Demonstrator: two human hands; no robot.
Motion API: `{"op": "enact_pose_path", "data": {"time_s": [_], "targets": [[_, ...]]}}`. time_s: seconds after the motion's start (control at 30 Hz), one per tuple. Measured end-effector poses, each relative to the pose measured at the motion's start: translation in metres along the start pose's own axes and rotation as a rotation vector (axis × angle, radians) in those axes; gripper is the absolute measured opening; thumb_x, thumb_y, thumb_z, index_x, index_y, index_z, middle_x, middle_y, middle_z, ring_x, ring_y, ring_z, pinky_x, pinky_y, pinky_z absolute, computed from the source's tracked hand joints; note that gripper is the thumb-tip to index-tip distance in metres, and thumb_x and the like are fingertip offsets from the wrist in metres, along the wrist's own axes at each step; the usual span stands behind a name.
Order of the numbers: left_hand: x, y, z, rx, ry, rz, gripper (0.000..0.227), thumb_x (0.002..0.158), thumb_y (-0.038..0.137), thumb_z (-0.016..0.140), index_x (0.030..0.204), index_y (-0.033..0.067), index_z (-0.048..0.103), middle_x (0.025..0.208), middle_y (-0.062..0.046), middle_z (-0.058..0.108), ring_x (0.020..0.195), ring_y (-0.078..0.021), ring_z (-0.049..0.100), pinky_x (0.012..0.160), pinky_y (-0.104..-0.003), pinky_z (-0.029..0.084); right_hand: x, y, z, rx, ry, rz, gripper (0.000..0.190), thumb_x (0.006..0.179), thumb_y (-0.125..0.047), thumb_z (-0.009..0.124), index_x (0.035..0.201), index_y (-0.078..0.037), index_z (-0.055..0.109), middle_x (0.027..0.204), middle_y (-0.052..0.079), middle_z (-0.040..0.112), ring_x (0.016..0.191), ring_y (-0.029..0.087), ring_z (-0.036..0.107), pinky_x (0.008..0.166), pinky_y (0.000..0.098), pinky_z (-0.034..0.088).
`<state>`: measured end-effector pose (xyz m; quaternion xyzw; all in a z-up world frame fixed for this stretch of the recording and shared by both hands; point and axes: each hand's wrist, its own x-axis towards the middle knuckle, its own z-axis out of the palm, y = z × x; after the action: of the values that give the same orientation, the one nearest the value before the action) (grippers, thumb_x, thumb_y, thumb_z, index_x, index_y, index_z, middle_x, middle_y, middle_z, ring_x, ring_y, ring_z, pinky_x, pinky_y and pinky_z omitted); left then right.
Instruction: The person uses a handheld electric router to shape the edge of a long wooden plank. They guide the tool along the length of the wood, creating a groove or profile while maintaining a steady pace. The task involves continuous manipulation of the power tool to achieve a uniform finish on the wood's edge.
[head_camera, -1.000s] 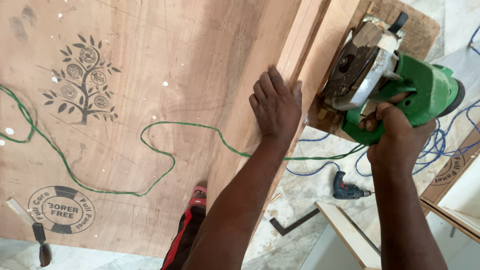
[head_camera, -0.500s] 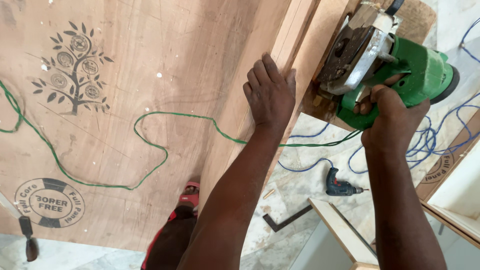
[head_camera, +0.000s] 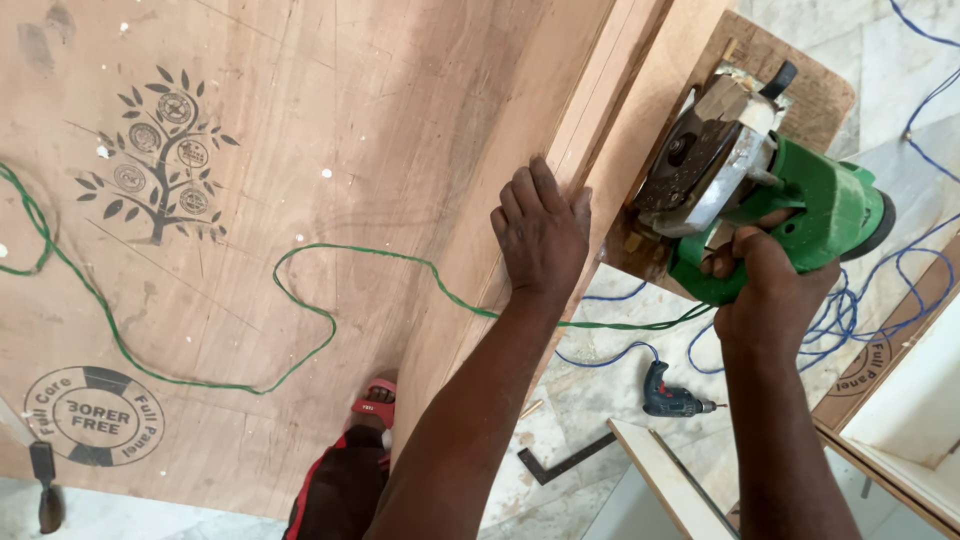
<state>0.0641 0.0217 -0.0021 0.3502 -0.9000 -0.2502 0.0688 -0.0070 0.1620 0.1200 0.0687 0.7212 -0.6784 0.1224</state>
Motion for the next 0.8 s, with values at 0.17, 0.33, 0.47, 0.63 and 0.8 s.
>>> {"op": "enact_pose_path", "data": {"time_s": [0.17, 0.33, 0.47, 0.63, 0.8], "targets": [[-0.002, -0.001, 0.002, 0.005, 0.029, -0.016, 0.074, 0.096, 0.046, 0.067, 0.143, -0.0045, 0.043, 0.127, -0.016, 0.052, 0.111, -0.0284, 0.053, 0.086, -0.043, 0.044, 0.001, 0.004, -0.003, 0.004, 0.000, -0.013, 0.020, 0.092, 0.008, 0.056, 0.109, -0.002, 0.054, 0.085, 0.012, 0.057, 0.063, 0.023, 0.055, 0.060, 0.0404, 0.051], [-0.002, 0.002, 0.005, 0.013, 0.060, -0.019, 0.075, 0.095, 0.047, 0.067, 0.143, -0.0051, 0.044, 0.126, -0.015, 0.053, 0.109, -0.0276, 0.054, 0.085, -0.043, 0.045, 0.006, 0.006, -0.009, 0.032, -0.053, -0.034, 0.020, 0.092, 0.008, 0.055, 0.109, -0.002, 0.054, 0.084, 0.012, 0.054, 0.062, 0.024, 0.053, 0.060, 0.0421, 0.052], [-0.003, 0.002, 0.005, 0.002, 0.072, -0.027, 0.074, 0.094, 0.046, 0.068, 0.141, -0.0053, 0.046, 0.124, -0.015, 0.054, 0.107, -0.0277, 0.054, 0.082, -0.043, 0.045, 0.007, 0.008, -0.011, 0.036, -0.058, -0.029, 0.019, 0.093, 0.008, 0.055, 0.109, -0.002, 0.053, 0.081, 0.013, 0.055, 0.060, 0.023, 0.052, 0.058, 0.0409, 0.051], [-0.002, 0.002, 0.002, -0.005, 0.085, -0.020, 0.073, 0.094, 0.047, 0.068, 0.141, -0.0054, 0.046, 0.123, -0.015, 0.055, 0.107, -0.0279, 0.055, 0.083, -0.043, 0.045, 0.008, 0.007, -0.010, 0.038, -0.081, -0.032, 0.015, 0.094, 0.009, 0.055, 0.106, -0.001, 0.052, 0.083, 0.013, 0.055, 0.059, 0.022, 0.052, 0.058, 0.0402, 0.050], [0.000, 0.002, -0.004, -0.013, 0.043, -0.027, 0.073, 0.094, 0.047, 0.069, 0.140, -0.0051, 0.047, 0.121, -0.015, 0.055, 0.106, -0.0286, 0.054, 0.082, -0.044, 0.045, 0.007, 0.003, -0.005, 0.042, -0.039, -0.004, 0.022, 0.092, 0.009, 0.054, 0.110, -0.003, 0.053, 0.089, 0.012, 0.056, 0.063, 0.022, 0.052, 0.061, 0.0412, 0.051]]}}
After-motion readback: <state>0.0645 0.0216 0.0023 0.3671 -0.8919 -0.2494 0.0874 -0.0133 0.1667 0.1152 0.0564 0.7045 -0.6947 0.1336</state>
